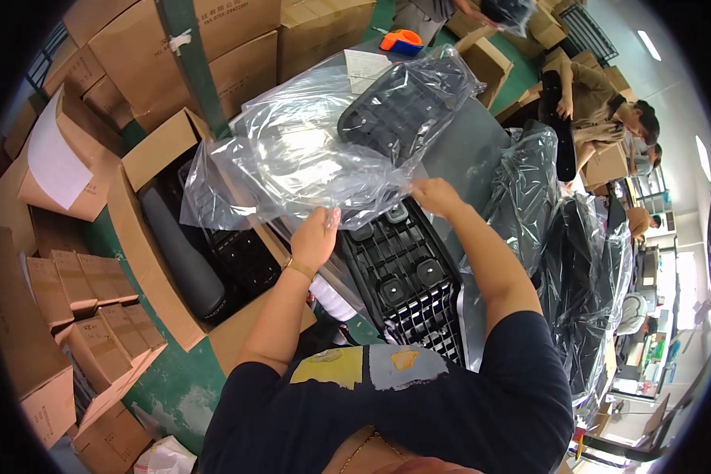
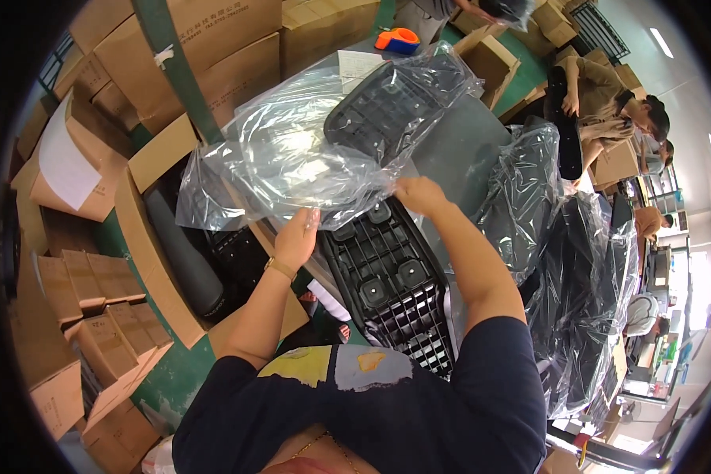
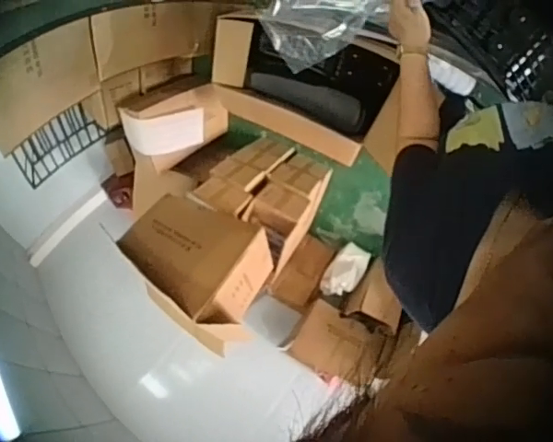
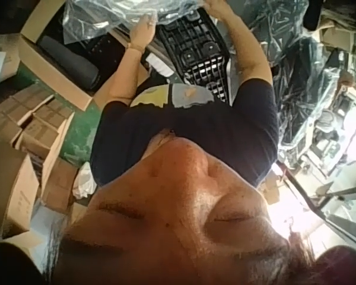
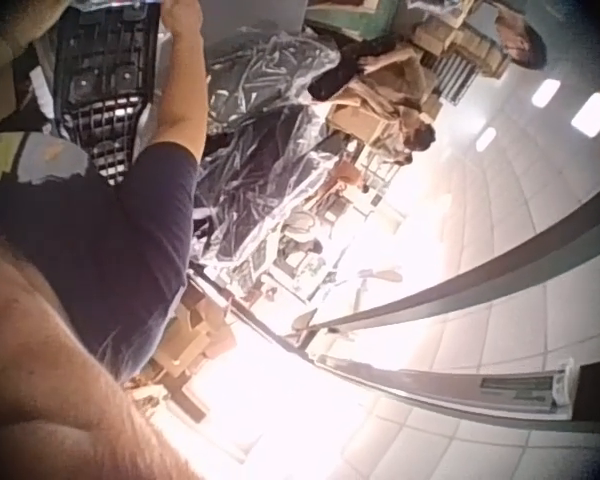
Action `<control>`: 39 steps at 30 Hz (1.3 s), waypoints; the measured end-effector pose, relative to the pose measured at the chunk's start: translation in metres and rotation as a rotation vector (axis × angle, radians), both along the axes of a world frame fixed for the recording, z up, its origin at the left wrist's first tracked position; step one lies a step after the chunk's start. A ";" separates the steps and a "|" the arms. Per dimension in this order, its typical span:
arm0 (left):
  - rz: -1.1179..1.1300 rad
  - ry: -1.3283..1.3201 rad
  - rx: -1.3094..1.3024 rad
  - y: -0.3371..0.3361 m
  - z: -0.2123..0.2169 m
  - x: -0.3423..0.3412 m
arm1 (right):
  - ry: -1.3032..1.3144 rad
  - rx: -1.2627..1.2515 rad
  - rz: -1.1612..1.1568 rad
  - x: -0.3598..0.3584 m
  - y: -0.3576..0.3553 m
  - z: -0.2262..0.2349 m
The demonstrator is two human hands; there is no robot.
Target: Unpacking bike seats from a large box, putting them into plastic bags, and preparing them for packing into other boxes.
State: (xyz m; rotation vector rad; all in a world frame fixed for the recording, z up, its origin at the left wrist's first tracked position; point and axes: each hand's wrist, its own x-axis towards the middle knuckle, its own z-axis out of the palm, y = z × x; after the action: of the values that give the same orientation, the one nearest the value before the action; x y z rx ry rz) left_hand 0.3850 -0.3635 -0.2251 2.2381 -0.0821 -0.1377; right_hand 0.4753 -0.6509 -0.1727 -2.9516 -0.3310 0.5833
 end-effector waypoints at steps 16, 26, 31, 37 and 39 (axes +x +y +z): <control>-0.156 -0.104 0.270 -0.073 0.096 0.019 | -0.512 0.395 -0.336 -0.055 -0.051 0.079; -0.278 -0.202 -0.264 -0.167 0.059 0.003 | -0.790 0.233 -0.728 -0.115 -0.097 0.049; -0.164 -0.590 -0.165 -0.173 0.064 -0.004 | -0.854 0.194 -0.767 -0.130 -0.085 0.073; -0.050 -0.349 -0.339 -0.169 0.037 0.011 | -0.848 0.189 -0.850 -0.121 -0.095 0.051; -0.081 -0.341 -0.366 -0.170 0.037 0.003 | -0.912 0.246 -0.847 -0.130 -0.097 0.048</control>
State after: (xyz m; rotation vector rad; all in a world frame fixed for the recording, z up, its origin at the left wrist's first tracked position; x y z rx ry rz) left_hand 0.3883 -0.5334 -0.1882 1.8726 -0.3541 0.2028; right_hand 0.3454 -0.7481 -0.1247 -2.5398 0.7059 -0.8305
